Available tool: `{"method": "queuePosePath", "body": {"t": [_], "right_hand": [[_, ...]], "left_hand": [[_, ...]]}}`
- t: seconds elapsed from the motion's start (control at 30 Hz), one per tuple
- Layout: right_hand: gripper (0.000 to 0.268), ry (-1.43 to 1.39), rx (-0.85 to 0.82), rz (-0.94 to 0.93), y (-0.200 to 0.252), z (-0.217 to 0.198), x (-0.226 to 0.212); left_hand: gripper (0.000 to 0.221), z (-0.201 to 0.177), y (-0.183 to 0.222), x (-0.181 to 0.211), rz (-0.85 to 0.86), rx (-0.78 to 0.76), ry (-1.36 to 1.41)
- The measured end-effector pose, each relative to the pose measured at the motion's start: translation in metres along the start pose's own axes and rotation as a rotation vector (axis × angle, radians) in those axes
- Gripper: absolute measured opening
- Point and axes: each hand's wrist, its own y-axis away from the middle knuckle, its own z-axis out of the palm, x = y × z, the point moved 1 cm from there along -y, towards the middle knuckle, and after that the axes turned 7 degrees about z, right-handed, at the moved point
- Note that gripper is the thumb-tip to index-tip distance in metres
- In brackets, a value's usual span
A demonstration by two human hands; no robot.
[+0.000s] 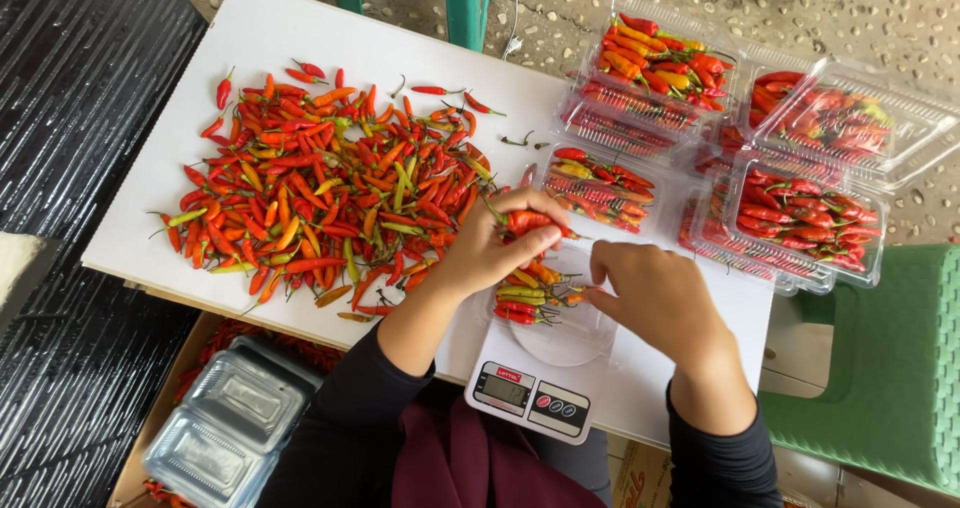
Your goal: Weighing red chili peppers on a digital scale for packaging
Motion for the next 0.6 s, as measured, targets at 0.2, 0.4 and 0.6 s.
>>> {"method": "queuePosePath", "body": {"t": [0.2, 0.4, 0.6], "right_hand": [[0.046, -0.643, 0.162, -0.238, 0.011, -0.034, 0.001], [0.025, -0.701, 0.171, -0.345, -0.003, -0.018, -0.002], [0.014, -0.671, 0.197, -0.34, 0.001, -0.033, 0.003]], "left_hand": [[0.014, 0.009, -0.001, 0.01, 0.058, -0.113, -0.042], [0.015, 0.01, -0.003, 0.016, 0.08, -0.147, -0.109], [0.013, 0.01, -0.003, 0.016, 0.061, -0.159, -0.109]]}}
